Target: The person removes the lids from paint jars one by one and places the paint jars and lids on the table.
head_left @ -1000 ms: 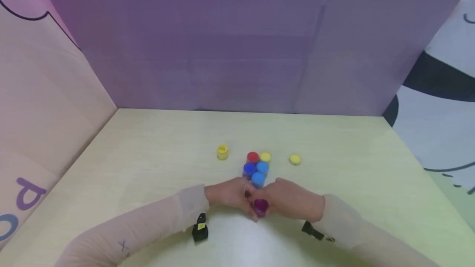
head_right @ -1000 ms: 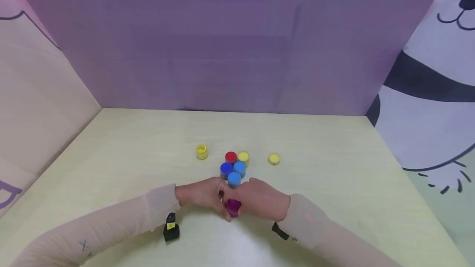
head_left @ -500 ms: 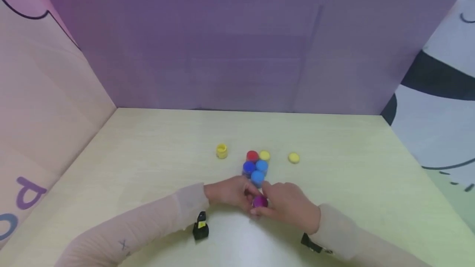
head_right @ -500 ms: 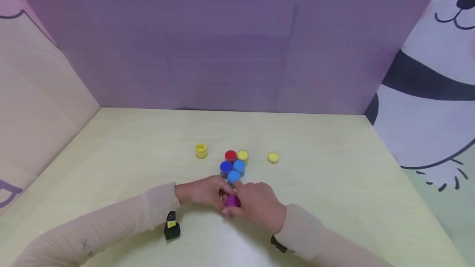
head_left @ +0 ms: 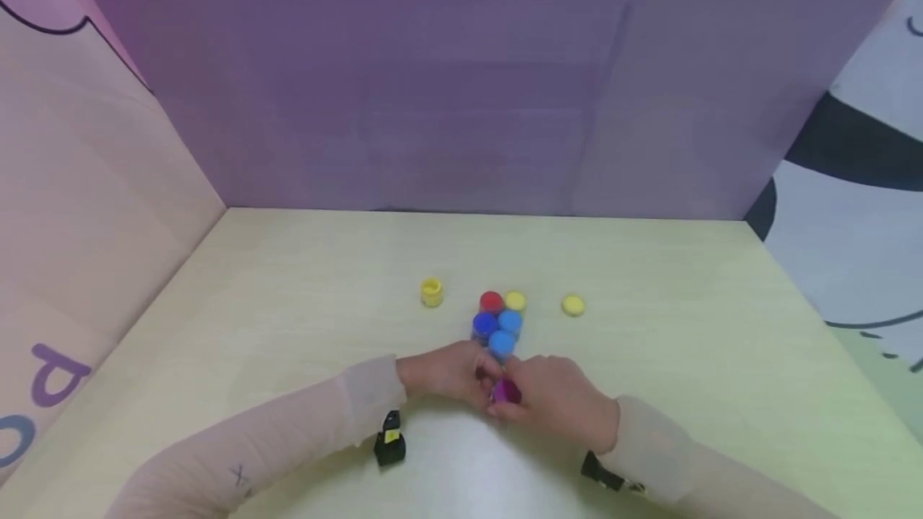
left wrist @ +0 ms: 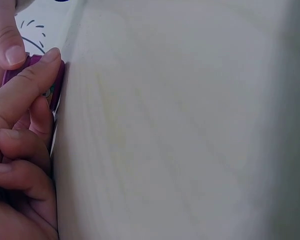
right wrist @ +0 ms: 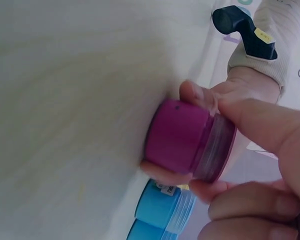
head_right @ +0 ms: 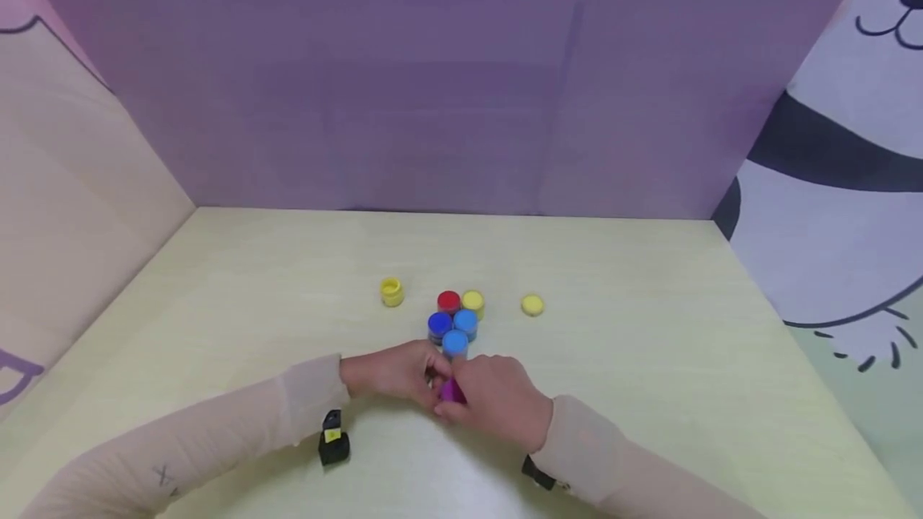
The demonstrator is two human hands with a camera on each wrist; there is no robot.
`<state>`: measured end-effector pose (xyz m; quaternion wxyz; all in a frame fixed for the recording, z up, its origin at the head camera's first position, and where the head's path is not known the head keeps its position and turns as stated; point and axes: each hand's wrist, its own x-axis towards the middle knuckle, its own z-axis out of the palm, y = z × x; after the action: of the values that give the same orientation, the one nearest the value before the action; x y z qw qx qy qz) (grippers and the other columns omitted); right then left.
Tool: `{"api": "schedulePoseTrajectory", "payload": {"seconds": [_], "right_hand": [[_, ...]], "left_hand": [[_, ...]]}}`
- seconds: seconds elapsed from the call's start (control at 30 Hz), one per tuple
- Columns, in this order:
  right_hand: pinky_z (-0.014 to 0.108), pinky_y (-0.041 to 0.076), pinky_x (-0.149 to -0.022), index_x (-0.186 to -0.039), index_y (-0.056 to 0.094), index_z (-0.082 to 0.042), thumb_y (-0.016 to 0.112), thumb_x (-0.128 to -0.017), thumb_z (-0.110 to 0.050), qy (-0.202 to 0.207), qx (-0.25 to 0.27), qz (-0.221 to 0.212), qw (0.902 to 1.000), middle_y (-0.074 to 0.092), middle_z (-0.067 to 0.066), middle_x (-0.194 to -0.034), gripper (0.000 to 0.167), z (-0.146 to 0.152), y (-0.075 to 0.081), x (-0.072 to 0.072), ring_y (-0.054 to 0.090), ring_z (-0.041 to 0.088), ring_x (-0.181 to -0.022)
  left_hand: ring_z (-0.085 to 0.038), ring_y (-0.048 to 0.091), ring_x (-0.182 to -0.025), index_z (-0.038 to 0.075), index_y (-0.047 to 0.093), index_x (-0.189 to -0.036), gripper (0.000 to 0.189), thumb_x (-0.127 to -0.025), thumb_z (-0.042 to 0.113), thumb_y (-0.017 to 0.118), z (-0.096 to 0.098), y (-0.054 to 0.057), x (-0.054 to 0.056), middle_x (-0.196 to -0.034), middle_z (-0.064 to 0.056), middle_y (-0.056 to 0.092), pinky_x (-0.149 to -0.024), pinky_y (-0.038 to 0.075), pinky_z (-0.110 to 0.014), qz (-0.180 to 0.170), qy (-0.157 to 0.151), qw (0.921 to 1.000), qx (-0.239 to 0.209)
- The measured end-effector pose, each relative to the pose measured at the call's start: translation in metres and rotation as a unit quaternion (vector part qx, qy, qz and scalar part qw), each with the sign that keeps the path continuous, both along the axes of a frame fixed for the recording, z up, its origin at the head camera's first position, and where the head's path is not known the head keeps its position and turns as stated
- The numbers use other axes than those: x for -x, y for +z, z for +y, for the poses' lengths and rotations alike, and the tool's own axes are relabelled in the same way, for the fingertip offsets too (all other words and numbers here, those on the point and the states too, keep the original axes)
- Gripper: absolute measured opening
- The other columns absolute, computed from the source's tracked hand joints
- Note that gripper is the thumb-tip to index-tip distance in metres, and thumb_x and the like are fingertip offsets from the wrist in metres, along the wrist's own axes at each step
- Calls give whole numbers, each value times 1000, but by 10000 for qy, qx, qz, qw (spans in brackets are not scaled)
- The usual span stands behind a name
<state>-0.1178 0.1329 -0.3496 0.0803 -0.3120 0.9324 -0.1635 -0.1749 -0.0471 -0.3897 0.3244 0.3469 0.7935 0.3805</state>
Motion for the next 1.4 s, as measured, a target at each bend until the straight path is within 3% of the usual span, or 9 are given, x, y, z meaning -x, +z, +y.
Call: {"api": "schedulePoseTrajectory", "payload": {"seconds": [0.47,0.7,0.87,0.93,1.03,1.2,1.3,1.4], "right_hand": [[18,40,-52,-93,56,-13,75,-79,-29,813,-212,-628,9945,47,-10,-63,28,4,9,20,43,3,-55],[15,43,-59,-132,51,-9,72,-82,-16,1673,-486,-642,9826,52,-12,-68,55,11,14,28,46,1,-59],[13,44,-63,-120,59,-9,69,-84,-13,2023,-359,-467,9776,61,-7,-74,37,14,17,29,51,-1,-63],[13,45,-63,-115,61,-9,69,-84,-12,2082,-255,-297,9773,63,-6,-75,32,15,15,28,53,-1,-64],[13,44,-60,-110,61,-10,71,-83,-16,1831,-87,-336,9825,61,-8,-71,30,14,12,25,51,-2,-61],[16,37,-50,-104,55,-9,76,-78,-26,679,288,-779,9942,44,-11,-60,37,8,6,13,38,0,-53],[18,37,-48,-106,52,-8,77,-78,-27,117,605,-1047,9926,44,-9,-60,42,7,0,6,40,1,-52],[19,41,-48,-109,51,-9,76,-78,-23,-130,992,-1410,9849,49,-8,-62,42,9,-8,4,46,3,-52]], "left_hand": [[-5,50,-64,17,73,-93,23,-72,11,81,1,-2,1,-69,5,62,-59,41,-17,-123,-108,9997,-197],[-4,55,-71,15,73,-93,22,-72,12,81,1,0,0,-78,7,68,-65,44,-18,-449,-22,9987,-224],[-4,61,-85,14,72,-96,25,-73,9,80,0,-1,-2,-89,10,70,-79,46,-20,-680,55,9972,-311],[-4,61,-84,14,72,-94,24,-72,9,80,0,-1,-2,-86,9,70,-78,46,-20,-673,72,9973,-298],[-4,56,-73,13,72,-88,20,-71,10,82,0,-1,-2,-76,7,67,-68,43,-18,-457,80,9987,-230],[-6,49,-61,14,73,-86,20,-70,9,82,0,0,-1,-65,2,62,-59,40,-17,-234,51,9993,-272],[-6,49,-61,14,73,-87,21,-69,8,82,0,-1,0,-63,1,60,-59,40,-18,-273,47,9989,-384],[-6,48,-61,14,73,-86,21,-69,8,83,1,-1,0,-62,1,58,-58,39,-18,-294,49,9986,-427]]}}
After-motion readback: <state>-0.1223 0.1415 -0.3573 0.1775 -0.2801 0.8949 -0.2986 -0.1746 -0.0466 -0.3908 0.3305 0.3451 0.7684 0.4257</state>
